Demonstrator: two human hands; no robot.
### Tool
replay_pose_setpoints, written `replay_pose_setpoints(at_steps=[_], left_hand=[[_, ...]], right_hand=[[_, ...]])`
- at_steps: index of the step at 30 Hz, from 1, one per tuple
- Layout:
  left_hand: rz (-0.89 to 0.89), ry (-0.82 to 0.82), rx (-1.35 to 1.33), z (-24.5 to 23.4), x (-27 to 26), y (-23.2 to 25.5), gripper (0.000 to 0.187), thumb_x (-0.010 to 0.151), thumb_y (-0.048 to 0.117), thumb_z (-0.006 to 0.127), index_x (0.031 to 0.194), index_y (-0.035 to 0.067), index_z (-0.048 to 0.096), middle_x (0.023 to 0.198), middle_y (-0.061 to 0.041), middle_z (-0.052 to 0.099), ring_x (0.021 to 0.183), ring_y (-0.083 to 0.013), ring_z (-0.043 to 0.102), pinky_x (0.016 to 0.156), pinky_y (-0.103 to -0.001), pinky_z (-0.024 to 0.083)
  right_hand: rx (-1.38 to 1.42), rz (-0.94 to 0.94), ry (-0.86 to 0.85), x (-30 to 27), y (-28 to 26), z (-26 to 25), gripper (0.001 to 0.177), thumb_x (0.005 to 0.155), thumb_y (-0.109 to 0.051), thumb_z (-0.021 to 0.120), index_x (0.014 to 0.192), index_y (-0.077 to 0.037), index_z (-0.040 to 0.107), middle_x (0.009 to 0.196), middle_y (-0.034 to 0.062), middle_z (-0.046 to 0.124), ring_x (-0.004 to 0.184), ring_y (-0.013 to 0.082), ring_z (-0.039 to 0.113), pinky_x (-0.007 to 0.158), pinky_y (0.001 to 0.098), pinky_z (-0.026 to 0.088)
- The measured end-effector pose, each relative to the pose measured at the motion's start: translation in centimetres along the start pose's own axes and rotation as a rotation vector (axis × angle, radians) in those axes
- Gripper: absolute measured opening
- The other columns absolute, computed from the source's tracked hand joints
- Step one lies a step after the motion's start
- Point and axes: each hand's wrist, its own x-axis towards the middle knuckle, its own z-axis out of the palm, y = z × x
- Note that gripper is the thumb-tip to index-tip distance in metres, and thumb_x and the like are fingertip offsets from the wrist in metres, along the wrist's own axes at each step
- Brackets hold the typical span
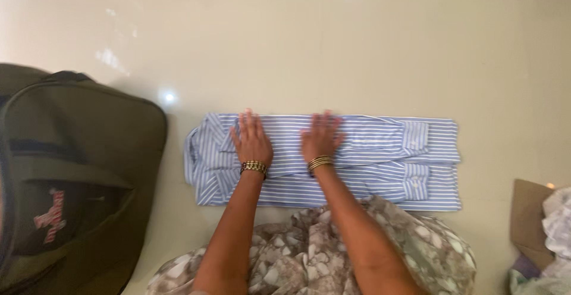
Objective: The person folds a blue and white striped shirt on the floor by hand. They smooth the fabric, fold the sleeves and sides, then fold the shirt into a compact rectangle and place it into a green bag.
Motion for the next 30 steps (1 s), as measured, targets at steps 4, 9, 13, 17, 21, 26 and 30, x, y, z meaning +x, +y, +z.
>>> replay_pose_setpoints(at_steps=[4, 9, 13, 17, 21, 26, 30], left_hand=[[0.166, -0.031, -0.346, 0.0, -0.9, 3.5, 0.071, 0.100, 0.053, 0.038, 0.162, 0.021, 0.026, 0.172, -0.005, 0.010, 0.157, -0.0291, 0.003, 0.120, -0.062, -0.002], [0.060, -0.330, -0.268, -4.8, -1.4, 1.3, 0.084, 0.090, 0.075, 0.035, 0.160, 0.031, 0.020, 0.170, -0.005, 0.004, 0.155, -0.0326, -0.003, 0.118, -0.064, -0.002], [0.047, -0.302, -0.231, -4.4, -1.4, 0.5, 0.088, 0.090, 0.079, 0.033, 0.162, 0.031, 0.019, 0.171, -0.005, 0.004, 0.156, -0.0319, -0.002, 0.122, -0.060, -0.001], [0.024, -0.168, -0.287, -2.7, -1.4, -0.1, 0.081, 0.095, 0.072, 0.028, 0.161, 0.027, 0.017, 0.170, -0.007, 0.003, 0.155, -0.0325, -0.001, 0.121, -0.056, 0.001], [0.071, -0.303, -0.144, -4.2, -1.9, 2.5, 0.075, 0.102, 0.064, 0.027, 0.162, 0.022, 0.013, 0.171, -0.008, 0.000, 0.156, -0.0309, -0.002, 0.122, -0.057, 0.003], [0.464, -0.321, -0.187, -5.9, -6.0, 8.6, 0.077, 0.101, 0.061, 0.034, 0.162, 0.018, 0.013, 0.171, -0.006, 0.002, 0.156, -0.0270, 0.000, 0.124, -0.052, 0.007], [0.370, -0.399, -0.127, -5.1, -8.1, 8.5, 0.069, 0.103, 0.048, 0.039, 0.163, 0.023, 0.015, 0.172, 0.000, 0.006, 0.157, -0.0228, 0.005, 0.126, -0.051, 0.012]], right_hand=[[-0.067, -0.306, 0.051, -0.8, 0.2, 1.8, 0.068, 0.103, -0.056, 0.028, 0.163, -0.025, 0.019, 0.172, 0.0040, 0.003, 0.157, 0.0285, -0.003, 0.123, 0.0591, 0.001], [-0.067, -0.153, -0.076, 0.5, 4.5, -1.9, 0.073, 0.100, -0.064, 0.025, 0.162, -0.029, 0.013, 0.171, 0.0010, -0.001, 0.156, 0.0279, -0.005, 0.121, 0.0604, -0.003], [-0.122, -0.035, -0.027, 1.2, 10.3, -3.2, 0.073, 0.100, -0.065, 0.024, 0.162, -0.030, 0.013, 0.171, 0.0015, -0.002, 0.156, 0.0299, -0.006, 0.120, 0.0633, -0.005], [-0.109, 0.102, -0.025, 1.0, 16.0, -3.7, 0.073, 0.100, -0.064, 0.026, 0.163, -0.030, 0.012, 0.171, 0.0026, -0.003, 0.156, 0.0319, -0.006, 0.120, 0.0658, -0.006], [-0.127, 0.055, -0.039, -0.8, 16.9, -3.2, 0.072, 0.102, -0.061, 0.029, 0.163, -0.027, 0.012, 0.171, 0.0091, -0.005, 0.155, 0.0369, -0.007, 0.119, 0.0644, -0.006], [-0.055, -0.395, -0.269, -8.6, 10.8, -1.7, 0.074, 0.102, -0.061, 0.027, 0.163, -0.027, 0.001, 0.172, 0.0073, -0.011, 0.156, 0.0323, -0.009, 0.123, 0.0582, 0.000], [-0.154, -0.222, -0.433, -9.5, 12.9, -4.4, 0.080, 0.102, -0.063, 0.031, 0.163, -0.025, -0.004, 0.171, 0.0062, -0.014, 0.157, 0.0299, -0.011, 0.124, 0.0584, 0.002]])
